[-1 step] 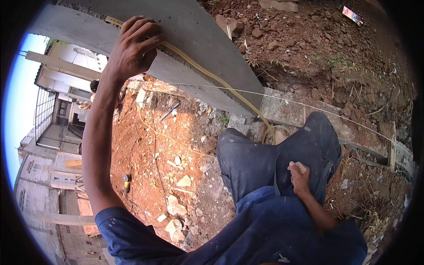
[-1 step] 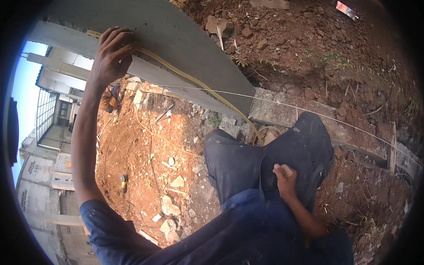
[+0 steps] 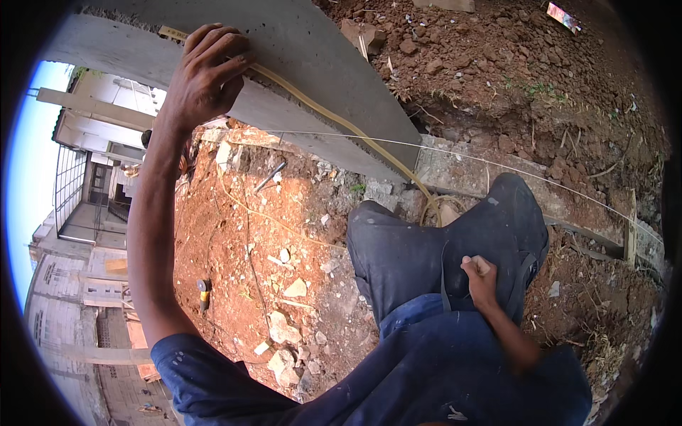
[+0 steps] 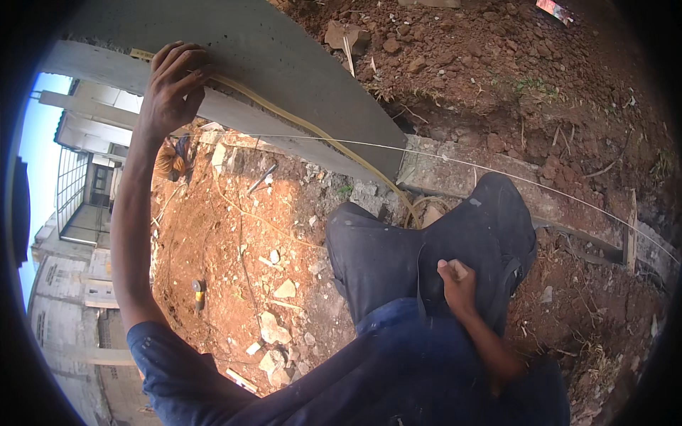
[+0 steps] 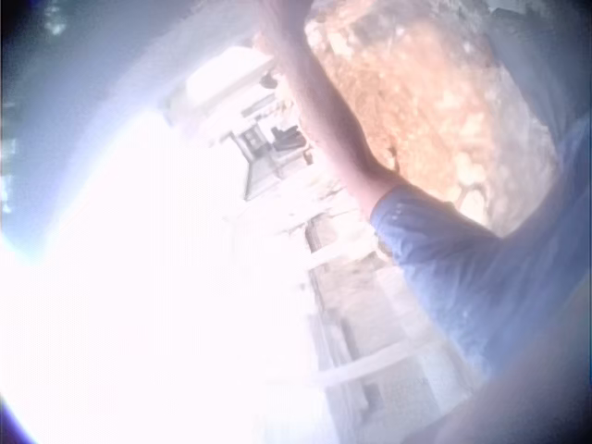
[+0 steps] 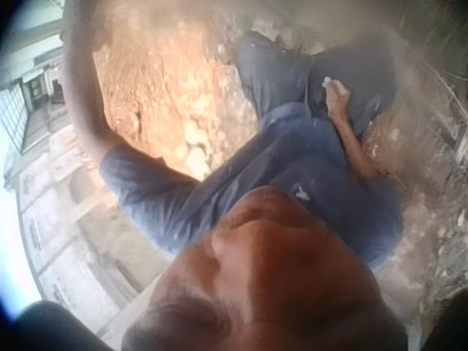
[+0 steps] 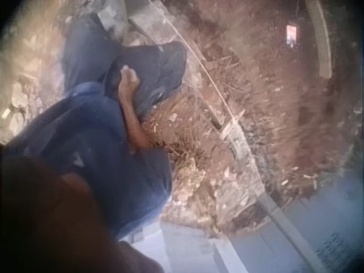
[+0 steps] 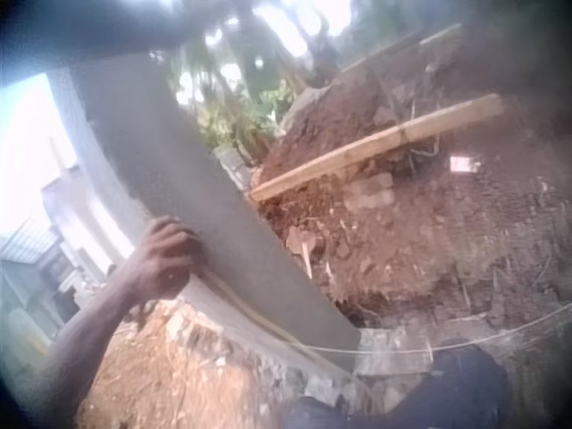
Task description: The person secures a flexible plastic conduit to a concrete wall using a hammer and nails. They position the conduit along the wall, hammer nails to hold it in place, and adjust the conduit as needed.
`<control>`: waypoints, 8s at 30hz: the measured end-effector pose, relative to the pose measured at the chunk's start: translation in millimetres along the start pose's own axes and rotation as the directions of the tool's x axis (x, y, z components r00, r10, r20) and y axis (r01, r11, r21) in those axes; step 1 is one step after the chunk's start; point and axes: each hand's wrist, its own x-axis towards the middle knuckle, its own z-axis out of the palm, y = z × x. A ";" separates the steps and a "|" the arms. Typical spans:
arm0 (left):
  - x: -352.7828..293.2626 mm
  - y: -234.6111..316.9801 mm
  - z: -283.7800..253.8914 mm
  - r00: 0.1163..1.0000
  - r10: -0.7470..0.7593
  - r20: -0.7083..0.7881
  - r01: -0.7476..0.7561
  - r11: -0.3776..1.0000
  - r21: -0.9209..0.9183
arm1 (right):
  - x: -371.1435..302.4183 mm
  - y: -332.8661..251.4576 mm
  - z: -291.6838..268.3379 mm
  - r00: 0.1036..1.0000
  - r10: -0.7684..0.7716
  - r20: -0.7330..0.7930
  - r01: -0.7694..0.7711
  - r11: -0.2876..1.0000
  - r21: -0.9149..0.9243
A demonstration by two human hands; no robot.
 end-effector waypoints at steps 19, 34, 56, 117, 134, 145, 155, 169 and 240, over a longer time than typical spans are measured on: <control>0.4 -4.3 1.6 0.999 -0.001 -0.034 0.001 1.000 0.026 | 36.9 -128.7 -36.4 0.759 -0.092 0.644 0.617 0.414 -0.669; 14.3 0.1 -2.2 0.999 -0.042 0.031 0.042 0.999 -0.014 | 176.5 -93.0 172.4 0.716 -0.698 0.006 0.683 0.699 -0.212; 16.7 40.8 26.2 0.937 -0.067 0.344 0.066 0.998 0.016 | 190.2 -180.6 240.3 0.509 -0.859 -0.054 0.855 0.497 0.150; 12.9 89.0 74.8 0.954 -0.155 0.255 0.153 0.988 0.027 | 199.9 -159.7 192.7 0.889 -0.457 0.041 0.432 0.864 0.256; 17.8 88.0 72.4 0.951 -0.148 0.271 0.142 0.989 0.040 | 222.3 -161.8 180.3 0.851 -0.488 0.194 0.372 0.820 0.435; 14.2 85.2 74.2 0.948 -0.158 0.276 0.166 0.986 -0.008 | 222.8 -163.2 177.7 0.836 -0.463 0.293 0.237 0.788 0.569; 21.6 84.7 73.3 0.948 -0.147 0.283 0.169 0.984 -0.053 | 222.3 -198.8 188.4 0.699 -0.540 0.469 -0.084 0.590 0.803; 21.6 81.6 63.6 0.949 -0.153 0.275 0.184 0.979 -0.093 | 218.9 -222.6 228.4 0.617 -0.662 0.424 0.024 0.555 0.831; -28.2 53.0 95.6 0.968 0.244 -0.048 -0.230 0.953 0.198 | 212.7 -227.6 238.1 0.628 -0.724 0.285 0.291 0.558 0.777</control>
